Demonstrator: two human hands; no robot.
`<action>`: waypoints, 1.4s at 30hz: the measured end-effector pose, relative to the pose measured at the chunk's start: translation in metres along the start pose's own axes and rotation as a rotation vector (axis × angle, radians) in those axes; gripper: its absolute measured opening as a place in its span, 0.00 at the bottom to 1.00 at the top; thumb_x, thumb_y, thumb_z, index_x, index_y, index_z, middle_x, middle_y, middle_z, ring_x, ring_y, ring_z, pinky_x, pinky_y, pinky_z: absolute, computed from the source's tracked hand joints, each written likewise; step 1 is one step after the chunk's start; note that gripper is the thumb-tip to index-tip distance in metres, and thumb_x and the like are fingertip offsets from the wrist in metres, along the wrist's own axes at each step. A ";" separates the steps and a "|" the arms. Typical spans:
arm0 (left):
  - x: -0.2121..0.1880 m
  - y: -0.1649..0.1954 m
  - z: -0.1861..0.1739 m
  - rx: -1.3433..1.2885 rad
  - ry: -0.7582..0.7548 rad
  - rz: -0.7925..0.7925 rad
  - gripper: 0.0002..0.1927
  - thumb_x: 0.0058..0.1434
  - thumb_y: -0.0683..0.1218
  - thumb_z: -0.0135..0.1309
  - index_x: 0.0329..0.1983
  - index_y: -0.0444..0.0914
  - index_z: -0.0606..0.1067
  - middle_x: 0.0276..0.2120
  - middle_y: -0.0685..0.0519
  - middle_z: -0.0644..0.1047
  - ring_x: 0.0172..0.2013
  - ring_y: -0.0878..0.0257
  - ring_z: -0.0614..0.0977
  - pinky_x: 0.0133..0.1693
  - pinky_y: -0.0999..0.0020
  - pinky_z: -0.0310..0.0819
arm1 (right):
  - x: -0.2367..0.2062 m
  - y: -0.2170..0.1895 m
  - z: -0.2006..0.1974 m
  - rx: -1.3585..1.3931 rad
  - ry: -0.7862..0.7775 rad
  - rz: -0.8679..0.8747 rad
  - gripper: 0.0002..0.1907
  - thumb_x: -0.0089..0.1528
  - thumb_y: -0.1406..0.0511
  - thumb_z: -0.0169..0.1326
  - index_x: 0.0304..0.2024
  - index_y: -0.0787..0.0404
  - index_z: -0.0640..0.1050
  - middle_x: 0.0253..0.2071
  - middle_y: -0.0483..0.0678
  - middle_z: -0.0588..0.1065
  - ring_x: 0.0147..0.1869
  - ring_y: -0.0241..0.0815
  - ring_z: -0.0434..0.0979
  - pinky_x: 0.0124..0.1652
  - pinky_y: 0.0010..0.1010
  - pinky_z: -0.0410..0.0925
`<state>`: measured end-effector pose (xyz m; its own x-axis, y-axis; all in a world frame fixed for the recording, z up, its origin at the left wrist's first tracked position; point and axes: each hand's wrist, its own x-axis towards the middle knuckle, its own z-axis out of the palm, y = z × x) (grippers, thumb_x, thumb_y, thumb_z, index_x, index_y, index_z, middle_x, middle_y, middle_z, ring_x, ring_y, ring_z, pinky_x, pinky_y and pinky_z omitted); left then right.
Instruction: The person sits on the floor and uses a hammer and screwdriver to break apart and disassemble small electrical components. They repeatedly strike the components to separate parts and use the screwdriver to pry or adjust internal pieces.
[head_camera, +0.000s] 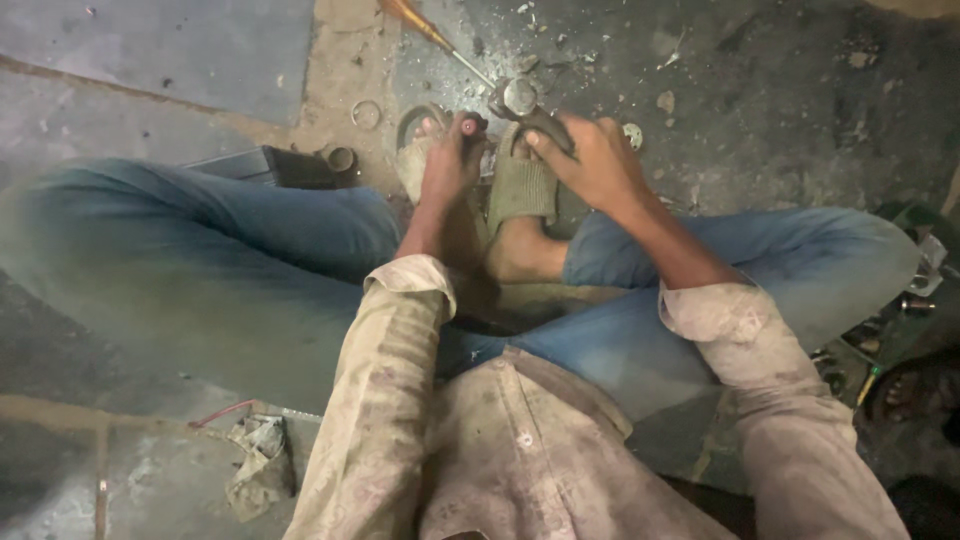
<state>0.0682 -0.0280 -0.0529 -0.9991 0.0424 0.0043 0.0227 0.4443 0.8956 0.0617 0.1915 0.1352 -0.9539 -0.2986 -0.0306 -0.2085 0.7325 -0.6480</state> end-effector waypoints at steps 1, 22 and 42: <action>-0.001 0.000 0.000 -0.012 -0.001 0.010 0.14 0.69 0.44 0.56 0.55 0.41 0.71 0.40 0.37 0.80 0.44 0.34 0.80 0.41 0.46 0.72 | 0.000 0.000 0.000 -0.018 -0.002 0.012 0.24 0.69 0.49 0.57 0.39 0.67 0.79 0.27 0.62 0.75 0.34 0.65 0.78 0.33 0.49 0.69; -0.005 0.021 -0.007 -0.305 -0.232 -0.289 0.11 0.69 0.44 0.48 0.48 0.38 0.78 0.40 0.39 0.82 0.44 0.40 0.82 0.44 0.50 0.75 | -0.013 0.024 0.002 0.059 -0.040 -0.292 0.24 0.64 0.52 0.60 0.50 0.65 0.79 0.32 0.60 0.78 0.35 0.61 0.80 0.35 0.47 0.71; -0.021 0.041 -0.014 0.034 -0.354 -0.223 0.12 0.78 0.51 0.46 0.56 0.43 0.75 0.44 0.40 0.81 0.43 0.45 0.81 0.46 0.52 0.78 | -0.028 0.025 0.011 -0.217 -0.187 -0.089 0.24 0.61 0.47 0.66 0.38 0.61 0.80 0.31 0.61 0.78 0.36 0.63 0.80 0.36 0.49 0.71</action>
<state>0.0897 -0.0235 -0.0097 -0.9058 0.2443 -0.3462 -0.1854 0.5063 0.8422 0.0856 0.2114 0.1118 -0.8779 -0.4599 -0.1334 -0.3499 0.8063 -0.4769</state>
